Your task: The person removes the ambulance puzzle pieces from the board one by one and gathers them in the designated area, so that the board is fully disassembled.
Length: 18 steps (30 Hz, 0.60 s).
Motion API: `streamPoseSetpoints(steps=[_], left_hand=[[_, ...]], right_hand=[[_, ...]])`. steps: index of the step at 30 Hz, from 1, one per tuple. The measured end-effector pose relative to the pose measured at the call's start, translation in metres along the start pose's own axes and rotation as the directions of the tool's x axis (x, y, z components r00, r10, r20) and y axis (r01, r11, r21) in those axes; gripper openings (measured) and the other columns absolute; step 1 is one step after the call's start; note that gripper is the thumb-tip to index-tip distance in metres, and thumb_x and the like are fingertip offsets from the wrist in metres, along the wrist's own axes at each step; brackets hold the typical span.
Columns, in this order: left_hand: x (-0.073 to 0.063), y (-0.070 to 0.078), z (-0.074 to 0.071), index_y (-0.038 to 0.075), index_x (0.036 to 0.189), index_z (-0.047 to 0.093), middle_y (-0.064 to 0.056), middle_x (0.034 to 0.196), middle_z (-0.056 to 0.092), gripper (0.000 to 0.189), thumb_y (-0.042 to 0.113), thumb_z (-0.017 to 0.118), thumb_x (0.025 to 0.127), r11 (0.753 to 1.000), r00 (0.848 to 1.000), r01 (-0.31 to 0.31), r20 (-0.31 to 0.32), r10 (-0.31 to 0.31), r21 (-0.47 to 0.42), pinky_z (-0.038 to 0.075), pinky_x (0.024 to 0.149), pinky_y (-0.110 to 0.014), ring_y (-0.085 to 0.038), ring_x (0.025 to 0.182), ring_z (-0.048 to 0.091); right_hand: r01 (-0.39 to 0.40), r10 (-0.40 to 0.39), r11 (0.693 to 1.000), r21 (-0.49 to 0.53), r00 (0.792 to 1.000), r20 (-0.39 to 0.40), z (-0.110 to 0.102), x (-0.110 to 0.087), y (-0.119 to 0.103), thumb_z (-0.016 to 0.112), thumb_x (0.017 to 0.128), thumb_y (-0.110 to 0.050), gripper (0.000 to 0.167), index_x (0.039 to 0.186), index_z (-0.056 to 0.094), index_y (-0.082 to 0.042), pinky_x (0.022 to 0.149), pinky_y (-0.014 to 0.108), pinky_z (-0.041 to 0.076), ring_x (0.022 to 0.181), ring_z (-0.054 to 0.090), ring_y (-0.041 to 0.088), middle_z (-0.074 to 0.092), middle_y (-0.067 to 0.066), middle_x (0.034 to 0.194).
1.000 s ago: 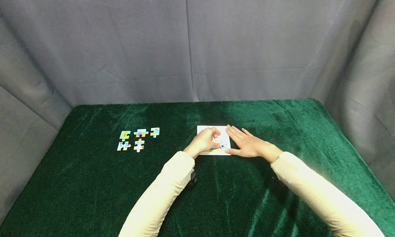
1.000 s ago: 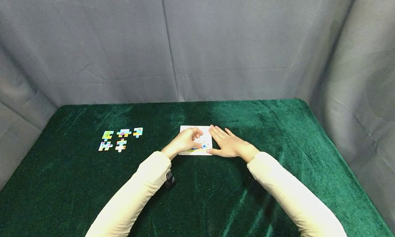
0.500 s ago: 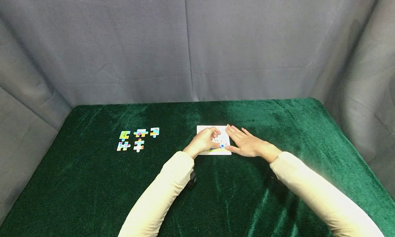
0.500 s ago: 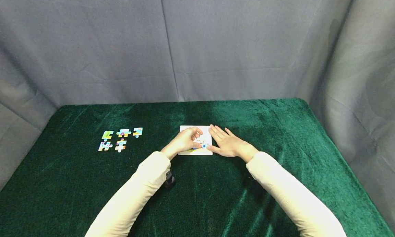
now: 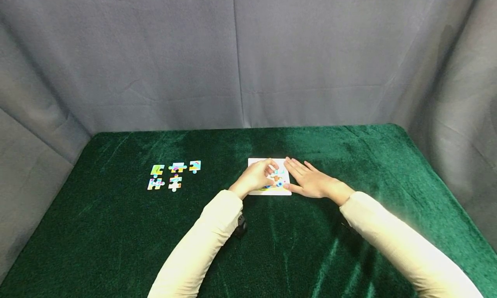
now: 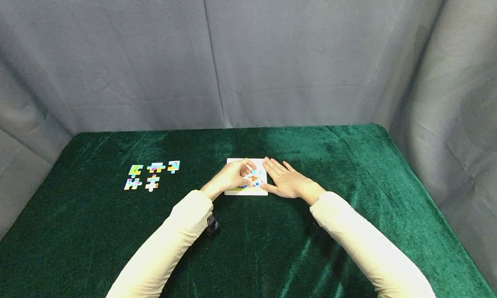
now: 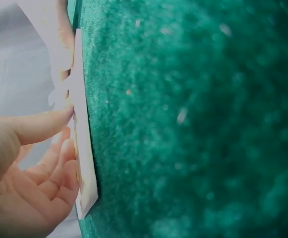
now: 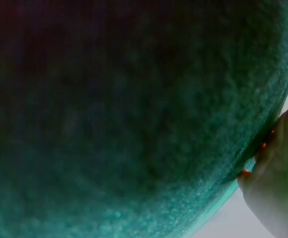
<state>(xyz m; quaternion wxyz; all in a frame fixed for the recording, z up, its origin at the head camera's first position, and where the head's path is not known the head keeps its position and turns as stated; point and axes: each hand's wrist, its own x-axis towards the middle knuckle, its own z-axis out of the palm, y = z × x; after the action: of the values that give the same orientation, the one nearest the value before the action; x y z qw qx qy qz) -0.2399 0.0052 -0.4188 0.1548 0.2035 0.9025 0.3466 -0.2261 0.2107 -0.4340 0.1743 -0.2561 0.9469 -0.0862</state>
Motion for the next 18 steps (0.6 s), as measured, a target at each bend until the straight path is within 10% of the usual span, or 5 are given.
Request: streamPoseSetpoints(steps=[18], left_hand=[[-0.0037, 0.0019, -0.0012, 0.009, 0.112, 0.064, -0.013, 0.102, 0.069, 0.023, 0.003, 0.059, 0.091, 0.998, 0.996, -0.058, -0.064, 0.057, -0.002, 0.05, 0.083, -0.034, -0.023, 0.096, 0.064]], right_hand=[[0.001, -0.001, 1.0, -0.005, 1.0, -0.003, 0.0, 0.0002, 0.0004, 0.04, 0.1, -0.046, 0.075, 0.152, 0.009, -0.002, 0.119, 0.054, 0.008, 0.149, 0.009, 0.032, 0.007, 0.016, 0.161]])
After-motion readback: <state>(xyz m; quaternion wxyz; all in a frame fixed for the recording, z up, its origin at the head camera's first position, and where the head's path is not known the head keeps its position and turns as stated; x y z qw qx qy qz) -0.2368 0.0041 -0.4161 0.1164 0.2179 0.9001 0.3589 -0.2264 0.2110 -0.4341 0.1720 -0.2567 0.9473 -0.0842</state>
